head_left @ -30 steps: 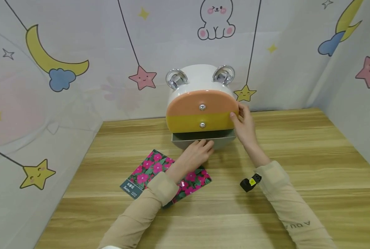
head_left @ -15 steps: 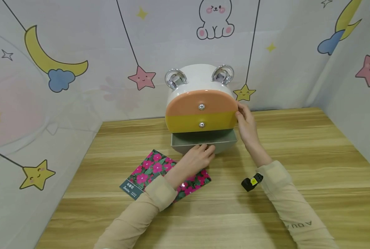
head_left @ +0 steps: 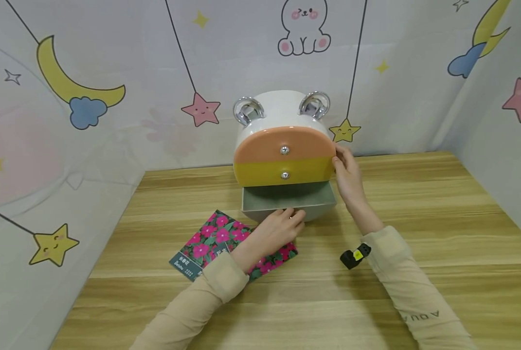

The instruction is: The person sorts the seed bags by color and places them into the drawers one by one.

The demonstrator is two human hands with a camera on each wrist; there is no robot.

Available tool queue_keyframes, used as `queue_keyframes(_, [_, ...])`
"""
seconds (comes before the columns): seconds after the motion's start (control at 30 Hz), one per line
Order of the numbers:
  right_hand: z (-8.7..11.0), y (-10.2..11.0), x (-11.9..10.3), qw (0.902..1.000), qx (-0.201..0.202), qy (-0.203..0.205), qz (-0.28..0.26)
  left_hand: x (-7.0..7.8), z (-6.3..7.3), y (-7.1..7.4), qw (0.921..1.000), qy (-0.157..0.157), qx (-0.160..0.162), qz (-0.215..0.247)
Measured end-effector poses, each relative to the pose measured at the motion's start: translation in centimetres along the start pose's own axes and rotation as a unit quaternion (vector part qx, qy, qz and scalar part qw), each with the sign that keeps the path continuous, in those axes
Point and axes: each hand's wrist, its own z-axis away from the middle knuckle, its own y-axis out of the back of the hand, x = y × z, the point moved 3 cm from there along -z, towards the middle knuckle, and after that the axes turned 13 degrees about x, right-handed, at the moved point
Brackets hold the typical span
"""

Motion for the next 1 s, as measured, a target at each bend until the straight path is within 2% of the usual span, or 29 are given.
queue_keyframes(0.47, [0.1,0.0,-0.2,1.0000,0.001,-0.006,-0.006,0.9,0.4,1.0,0.9999,-0.009,-0.007,-0.003])
queue_keyframes(1.0, [0.1,0.0,-0.2,0.9999,0.005,-0.010,-0.011,1.5,0.8,1.5,0.9994,-0.013,0.032,-0.009])
